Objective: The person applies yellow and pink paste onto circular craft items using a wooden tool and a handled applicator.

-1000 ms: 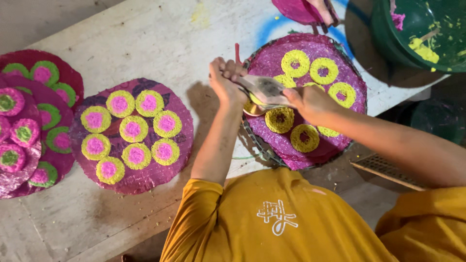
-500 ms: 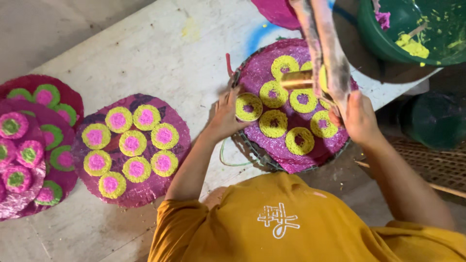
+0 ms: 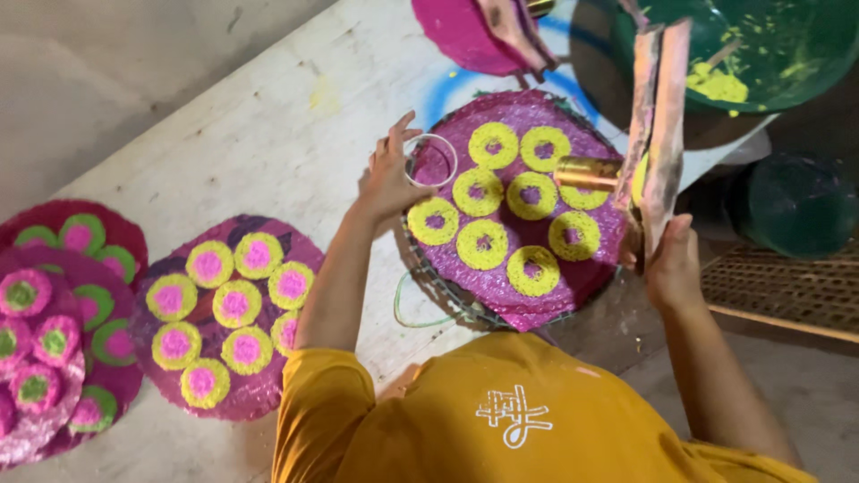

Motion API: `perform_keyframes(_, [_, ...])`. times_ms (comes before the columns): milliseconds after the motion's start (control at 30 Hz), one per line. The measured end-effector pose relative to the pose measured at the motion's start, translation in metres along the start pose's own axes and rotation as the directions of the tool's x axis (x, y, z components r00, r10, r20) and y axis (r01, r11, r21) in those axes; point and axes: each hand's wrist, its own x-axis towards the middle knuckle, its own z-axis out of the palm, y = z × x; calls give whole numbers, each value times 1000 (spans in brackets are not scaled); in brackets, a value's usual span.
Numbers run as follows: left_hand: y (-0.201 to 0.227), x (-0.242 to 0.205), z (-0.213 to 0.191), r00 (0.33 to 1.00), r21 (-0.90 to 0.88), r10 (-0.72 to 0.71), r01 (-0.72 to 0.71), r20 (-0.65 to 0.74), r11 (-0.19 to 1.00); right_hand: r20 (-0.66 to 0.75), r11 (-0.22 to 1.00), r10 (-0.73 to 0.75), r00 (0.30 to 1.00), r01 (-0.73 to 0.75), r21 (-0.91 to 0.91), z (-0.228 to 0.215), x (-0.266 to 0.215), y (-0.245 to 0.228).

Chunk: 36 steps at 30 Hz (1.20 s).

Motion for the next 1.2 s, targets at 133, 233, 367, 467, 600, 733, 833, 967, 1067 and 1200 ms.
perform_keyframes(133, [23,31,2,973,-10,230,-230,26,973,-59,990,2,998,-10,-138,-9,-13,-15])
perform_keyframes(233, [67,27,14,859,-63,505,-502,83,863,-20,934,-4,1000,-4,-358,-7,-16,-37])
perform_keyframes(367, [122,-3,39,694,-26,661,-683,285,730,94,834,-5,996,56,-548,1,-26,-66])
perform_keyframes(467, [135,-1,22,756,-94,576,-578,312,810,50,803,28,998,7,-596,-2,-16,-88])
perform_keyframes(600, [121,0,20,891,-66,444,-439,98,896,46,670,-68,997,79,-738,-3,31,-92])
perform_keyframes(733, [99,-7,66,902,90,402,-392,-159,916,421,813,-87,903,309,-494,36,78,-54])
perform_keyframes(833, [59,-12,76,953,-228,174,-232,-247,946,657,828,183,732,245,-504,64,124,-26])
perform_keyframes(967, [-24,-21,51,864,-517,-181,-103,-470,850,352,692,17,936,244,-680,78,234,4])
perform_keyframes(1067, [-79,-19,20,730,-657,-509,111,-455,746,213,379,-121,969,244,-893,82,306,27])
perform_keyframes(1200, [-122,-6,-2,697,-664,-581,201,-420,721,-2,308,76,997,-25,-951,106,355,54])
